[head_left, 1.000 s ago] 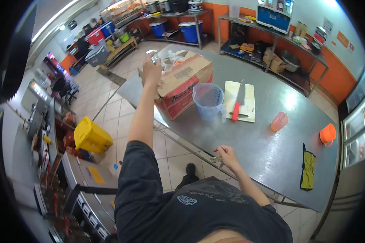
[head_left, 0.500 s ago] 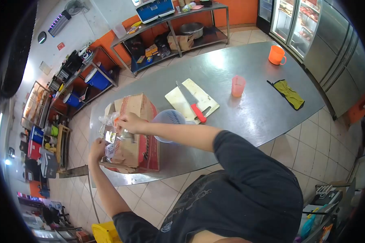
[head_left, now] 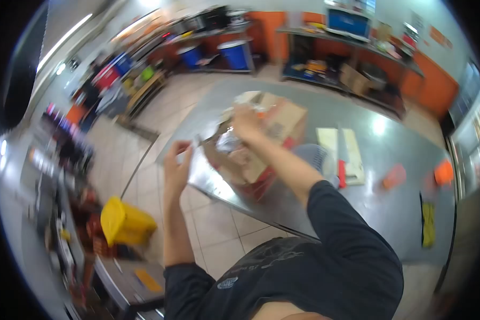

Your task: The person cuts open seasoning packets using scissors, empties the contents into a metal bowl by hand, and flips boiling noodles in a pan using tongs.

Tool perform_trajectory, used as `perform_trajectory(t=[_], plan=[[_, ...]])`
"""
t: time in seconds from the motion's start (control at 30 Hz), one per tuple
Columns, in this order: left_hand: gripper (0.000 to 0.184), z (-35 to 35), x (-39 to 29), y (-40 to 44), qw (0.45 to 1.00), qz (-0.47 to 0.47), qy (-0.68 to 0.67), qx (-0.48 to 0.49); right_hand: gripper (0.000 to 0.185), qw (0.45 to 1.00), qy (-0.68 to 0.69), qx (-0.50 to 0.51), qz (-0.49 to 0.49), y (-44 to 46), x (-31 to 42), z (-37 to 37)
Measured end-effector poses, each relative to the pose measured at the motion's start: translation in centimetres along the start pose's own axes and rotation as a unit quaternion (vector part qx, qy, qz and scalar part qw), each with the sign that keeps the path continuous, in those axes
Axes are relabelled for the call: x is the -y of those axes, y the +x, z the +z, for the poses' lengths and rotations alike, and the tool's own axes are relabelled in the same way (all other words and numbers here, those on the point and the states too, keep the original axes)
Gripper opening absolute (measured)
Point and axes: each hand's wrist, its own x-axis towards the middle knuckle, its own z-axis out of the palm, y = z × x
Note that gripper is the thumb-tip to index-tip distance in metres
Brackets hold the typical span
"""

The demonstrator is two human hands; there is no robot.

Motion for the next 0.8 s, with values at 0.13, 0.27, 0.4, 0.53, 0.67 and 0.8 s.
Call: perform_trajectory(t=[0.13, 0.27, 0.4, 0.53, 0.67, 0.8], plan=[[0.018, -0.4, -1.8, -4.9, 0.996, -0.069, -0.03, -0.036, 0.058, 0.998, 0.043, -0.002, -0.042, -0.9, -0.4, -5.4], [0.028, 2.8, -3.8, -12.2, 0.972, -0.151, -0.139, -0.114, 0.037, 0.958, 0.235, -0.032, -0.161, -6.5, -0.4, -12.2], [0.032, 6.5, -5.2, -21.9, 0.928, -0.351, -0.109, -0.053, 0.02, 0.908, 0.329, 0.209, -0.15, -20.1, -2.8, -13.8], [0.039, 12.5, -8.5, -30.8, 0.937, -0.331, -0.072, -0.085, 0.042, 0.777, 0.37, 0.492, -0.132, -33.1, -4.5, -9.8], [0.06, 20.6, -11.8, -38.4, 0.963, -0.17, 0.082, -0.192, 0.052, 0.402, 0.655, 0.522, 0.371, -41.3, -0.9, -11.5], [0.067, 19.2, -13.4, -42.2, 0.729, -0.417, -0.472, -0.267, 0.059, 0.651, 0.585, 0.483, 0.005, -44.2, 0.3, -14.5]])
